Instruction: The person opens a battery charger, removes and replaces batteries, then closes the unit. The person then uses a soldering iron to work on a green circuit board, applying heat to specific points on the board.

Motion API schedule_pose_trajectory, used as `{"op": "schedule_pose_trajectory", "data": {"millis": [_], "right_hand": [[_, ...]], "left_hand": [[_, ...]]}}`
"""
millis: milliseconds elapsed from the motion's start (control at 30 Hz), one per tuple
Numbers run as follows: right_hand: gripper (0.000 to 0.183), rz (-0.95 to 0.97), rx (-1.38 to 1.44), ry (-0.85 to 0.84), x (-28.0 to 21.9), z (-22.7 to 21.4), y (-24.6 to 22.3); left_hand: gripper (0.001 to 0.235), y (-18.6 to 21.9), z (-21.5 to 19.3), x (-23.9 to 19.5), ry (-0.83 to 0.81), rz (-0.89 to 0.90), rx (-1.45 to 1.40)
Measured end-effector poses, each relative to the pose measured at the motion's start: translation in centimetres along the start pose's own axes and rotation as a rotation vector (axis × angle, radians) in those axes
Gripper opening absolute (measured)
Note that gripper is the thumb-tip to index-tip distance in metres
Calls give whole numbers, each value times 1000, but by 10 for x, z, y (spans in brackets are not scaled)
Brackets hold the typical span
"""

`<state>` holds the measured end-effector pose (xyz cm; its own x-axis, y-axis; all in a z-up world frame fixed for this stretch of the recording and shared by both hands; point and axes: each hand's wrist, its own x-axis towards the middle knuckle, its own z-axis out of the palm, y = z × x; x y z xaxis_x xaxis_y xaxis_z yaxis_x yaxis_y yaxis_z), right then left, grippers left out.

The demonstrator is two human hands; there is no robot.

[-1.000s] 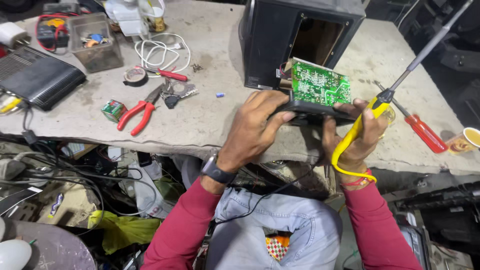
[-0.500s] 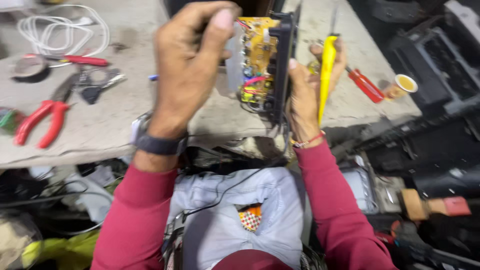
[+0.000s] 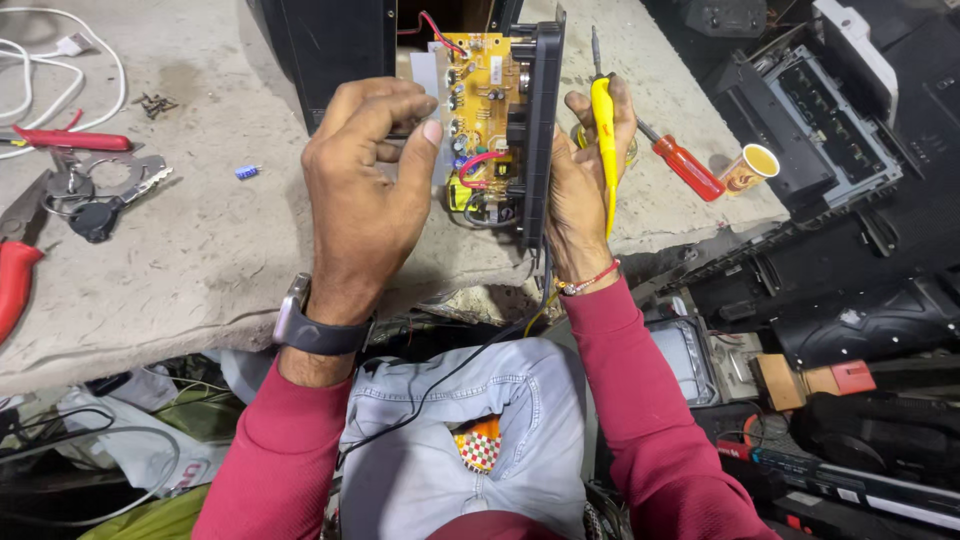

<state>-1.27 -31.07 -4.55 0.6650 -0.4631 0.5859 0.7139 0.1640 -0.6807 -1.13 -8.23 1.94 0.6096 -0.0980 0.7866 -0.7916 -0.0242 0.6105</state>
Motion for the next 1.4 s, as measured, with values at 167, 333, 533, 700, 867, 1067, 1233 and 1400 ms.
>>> {"op": "schedule_pose_trajectory", "data": {"millis": [167,333,533,700,867,1067,1233,1400], "right_hand": [[81,-16,-47,-4,-1,-2,2],[84,-28,-68,-14,-2,-2,-1],[86,-30,-104,-4,-6,4,-9],[87,-10,-48,4,-9,9,-15],[87,-37,-110,22,-9,9,-13],[80,-89,-189,7,-8,-11,1],[78,-105,-94,-40,-9,-10,1],[86,-38,0,-78,-14,-2,-10]], "left_hand": [[14,-4,1,-9,11,46,95],[17,6,7,-24,-26,92,443],[17,7,12,-28,-135,247,605],[13,1,15,-16,-161,339,651],[14,-3,13,-15,-232,265,643],[28,-8,18,-6,-150,439,727],[23,-19,22,4,-261,559,776],[16,-27,27,4,-254,668,854]]}}
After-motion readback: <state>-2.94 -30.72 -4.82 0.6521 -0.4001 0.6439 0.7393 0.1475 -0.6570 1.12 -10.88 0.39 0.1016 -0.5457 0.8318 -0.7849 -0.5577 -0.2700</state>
